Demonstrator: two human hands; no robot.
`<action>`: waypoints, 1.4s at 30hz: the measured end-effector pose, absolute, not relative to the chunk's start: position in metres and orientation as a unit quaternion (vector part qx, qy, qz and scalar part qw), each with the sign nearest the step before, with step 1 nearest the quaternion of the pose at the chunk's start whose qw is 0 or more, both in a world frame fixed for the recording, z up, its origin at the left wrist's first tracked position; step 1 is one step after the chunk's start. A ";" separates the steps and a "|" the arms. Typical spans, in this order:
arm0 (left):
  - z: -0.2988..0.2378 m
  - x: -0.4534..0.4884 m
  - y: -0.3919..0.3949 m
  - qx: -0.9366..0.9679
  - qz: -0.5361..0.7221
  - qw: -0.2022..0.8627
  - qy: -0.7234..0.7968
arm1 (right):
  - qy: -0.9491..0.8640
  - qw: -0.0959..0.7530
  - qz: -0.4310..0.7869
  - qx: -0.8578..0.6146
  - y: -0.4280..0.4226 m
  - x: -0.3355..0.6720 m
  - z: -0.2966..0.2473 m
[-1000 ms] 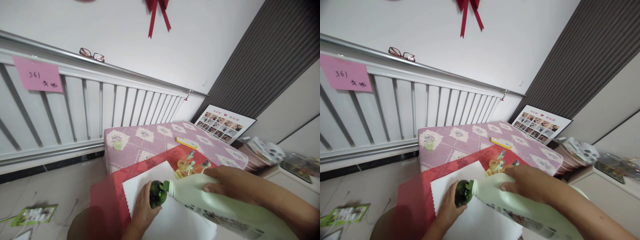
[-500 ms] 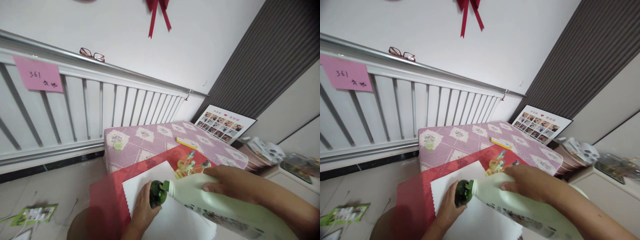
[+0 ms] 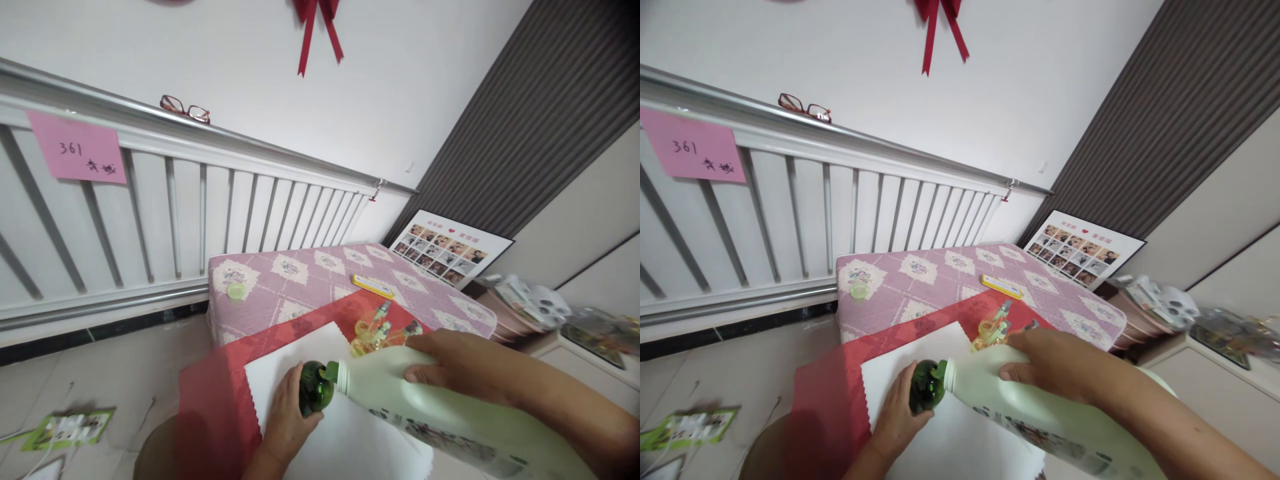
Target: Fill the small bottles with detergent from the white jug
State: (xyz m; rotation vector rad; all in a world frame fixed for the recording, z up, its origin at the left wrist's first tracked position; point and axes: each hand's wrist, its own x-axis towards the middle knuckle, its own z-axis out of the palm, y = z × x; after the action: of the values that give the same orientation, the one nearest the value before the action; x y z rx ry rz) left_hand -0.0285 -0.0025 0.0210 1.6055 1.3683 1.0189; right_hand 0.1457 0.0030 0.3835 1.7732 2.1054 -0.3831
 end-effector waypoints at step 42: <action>0.021 -0.030 -0.003 0.623 0.421 0.389 0.532 | 0.747 0.180 -0.133 0.625 -0.001 0.142 0.388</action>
State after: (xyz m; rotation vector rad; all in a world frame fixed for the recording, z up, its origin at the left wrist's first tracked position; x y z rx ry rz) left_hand -0.0299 -0.0026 0.0211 1.5842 1.3519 1.0704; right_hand 0.1418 -0.0011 0.3875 1.7668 2.1119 -0.3771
